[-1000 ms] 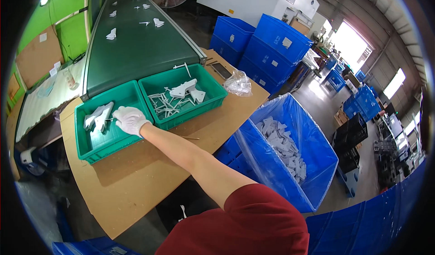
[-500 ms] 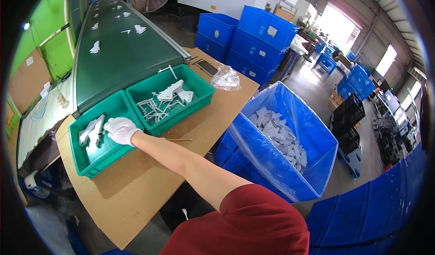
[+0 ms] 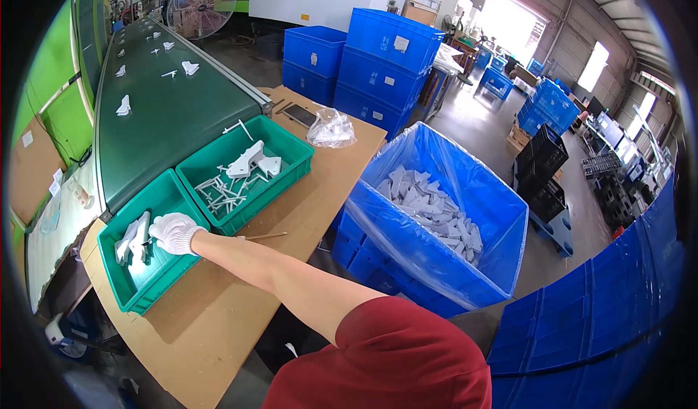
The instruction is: Deburring and cleaning excess plastic from molded parts using a utility knife.
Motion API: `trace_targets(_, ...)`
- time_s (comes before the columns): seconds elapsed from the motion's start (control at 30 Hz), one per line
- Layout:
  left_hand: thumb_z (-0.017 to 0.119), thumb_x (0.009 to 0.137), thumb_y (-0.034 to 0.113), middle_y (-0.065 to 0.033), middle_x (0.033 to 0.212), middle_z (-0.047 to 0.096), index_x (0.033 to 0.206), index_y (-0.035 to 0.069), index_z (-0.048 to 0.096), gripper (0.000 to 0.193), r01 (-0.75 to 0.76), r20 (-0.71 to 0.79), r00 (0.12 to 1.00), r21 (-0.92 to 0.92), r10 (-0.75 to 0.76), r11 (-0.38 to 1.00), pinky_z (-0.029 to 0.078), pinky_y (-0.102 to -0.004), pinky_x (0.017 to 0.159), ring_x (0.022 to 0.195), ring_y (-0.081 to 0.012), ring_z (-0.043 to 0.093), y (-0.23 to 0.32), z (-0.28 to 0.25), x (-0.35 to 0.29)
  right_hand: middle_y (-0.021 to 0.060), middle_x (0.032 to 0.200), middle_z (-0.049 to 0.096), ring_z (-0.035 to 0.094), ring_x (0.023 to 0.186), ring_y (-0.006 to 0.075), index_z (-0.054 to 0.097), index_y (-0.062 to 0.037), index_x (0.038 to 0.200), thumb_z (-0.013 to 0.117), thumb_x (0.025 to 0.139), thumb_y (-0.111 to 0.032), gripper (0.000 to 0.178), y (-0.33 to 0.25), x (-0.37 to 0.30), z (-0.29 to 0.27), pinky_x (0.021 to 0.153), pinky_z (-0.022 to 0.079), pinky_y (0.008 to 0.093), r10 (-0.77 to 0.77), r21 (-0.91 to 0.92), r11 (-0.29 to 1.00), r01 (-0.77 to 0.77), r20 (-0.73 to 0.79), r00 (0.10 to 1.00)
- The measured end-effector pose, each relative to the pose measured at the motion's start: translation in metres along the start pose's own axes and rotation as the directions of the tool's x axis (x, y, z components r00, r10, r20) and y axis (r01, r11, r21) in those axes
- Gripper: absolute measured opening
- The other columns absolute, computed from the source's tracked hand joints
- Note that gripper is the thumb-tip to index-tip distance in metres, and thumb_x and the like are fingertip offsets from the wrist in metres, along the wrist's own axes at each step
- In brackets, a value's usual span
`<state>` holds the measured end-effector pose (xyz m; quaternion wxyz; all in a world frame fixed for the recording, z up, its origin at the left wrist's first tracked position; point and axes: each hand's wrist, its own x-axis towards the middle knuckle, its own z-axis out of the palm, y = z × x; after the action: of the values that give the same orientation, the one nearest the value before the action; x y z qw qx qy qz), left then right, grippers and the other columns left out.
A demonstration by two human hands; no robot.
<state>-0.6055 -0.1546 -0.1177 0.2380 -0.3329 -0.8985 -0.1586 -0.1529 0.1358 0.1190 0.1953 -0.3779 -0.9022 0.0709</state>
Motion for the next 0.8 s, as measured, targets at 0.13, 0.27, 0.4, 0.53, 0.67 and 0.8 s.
trace_targets(0.13,0.044,0.108,0.033,-0.0143,0.111,0.071,0.123,0.008,0.061,0.034,0.010,0.020,1.000,0.016,-0.011,1.000,0.059,-0.0408,0.071,0.091,-0.0334,0.072,-0.002,-0.004,-0.003,0.0175,0.109,0.066,0.068,0.104,0.0362,0.066,-0.0084,0.110,0.068,0.093,-0.027,0.025,0.004,0.001,0.001,0.088,0.055,0.0489,0.001,-0.010,1.000,-0.001,0.018,1.000)
trace_targets(0.27,0.044,0.108,0.033,-0.0143,0.111,0.071,0.123,0.008,0.061,0.034,0.031,0.035,0.999,0.033,-0.032,0.999,0.059,-0.0411,0.071,0.091,-0.0335,0.071,-0.007,-0.009,-0.006,0.0177,0.109,0.066,0.068,0.104,0.0362,0.066,-0.0085,0.110,0.067,0.093,-0.027,0.025,0.006,0.000,0.003,0.088,0.055,0.0490,-0.018,0.000,1.000,0.018,-0.008,1.000)
trace_targets(0.4,0.044,0.108,0.033,-0.0143,0.111,0.071,0.123,0.008,0.061,0.033,0.056,0.050,0.997,0.051,-0.059,0.997,0.059,-0.0414,0.071,0.091,-0.0335,0.071,-0.012,-0.014,-0.011,0.0179,0.110,0.066,0.068,0.104,0.0361,0.067,-0.0085,0.111,0.068,0.093,-0.027,0.026,0.005,0.001,0.001,0.089,0.055,0.0488,-0.014,0.013,1.000,0.014,0.006,1.000)
trace_targets(0.53,0.043,0.108,0.032,-0.0143,0.111,0.071,0.123,0.008,0.061,0.033,0.080,0.067,0.994,0.067,-0.084,0.995,0.059,-0.0417,0.072,0.092,-0.0336,0.071,-0.017,-0.019,-0.018,0.0180,0.110,0.066,0.068,0.105,0.0364,0.067,-0.0084,0.112,0.068,0.093,-0.027,0.027,0.004,0.002,0.000,0.089,0.055,0.0490,-0.014,0.013,1.000,0.014,0.007,1.000)
trace_targets(0.67,0.043,0.108,0.032,-0.0143,0.112,0.071,0.123,0.008,0.061,0.033,0.096,0.087,0.991,0.083,-0.103,0.992,0.059,-0.0420,0.072,0.092,-0.0336,0.071,-0.017,-0.024,-0.023,0.0177,0.110,0.066,0.068,0.105,0.0364,0.067,-0.0089,0.112,0.068,0.093,-0.028,0.027,0.005,0.000,-0.001,0.090,0.055,0.0491,-0.001,0.026,1.000,0.000,0.019,1.000)
trace_targets(0.8,0.043,0.108,0.031,-0.0144,0.112,0.071,0.123,0.008,0.060,0.033,0.115,0.100,0.987,0.099,-0.125,0.988,0.059,-0.0423,0.072,0.093,-0.0337,0.071,-0.019,-0.029,-0.026,0.0172,0.111,0.065,0.067,0.107,0.0362,0.066,-0.0098,0.114,0.067,0.093,-0.028,0.028,0.004,-0.002,0.002,0.091,0.054,0.0493,-0.006,0.037,0.999,0.006,0.010,1.000)
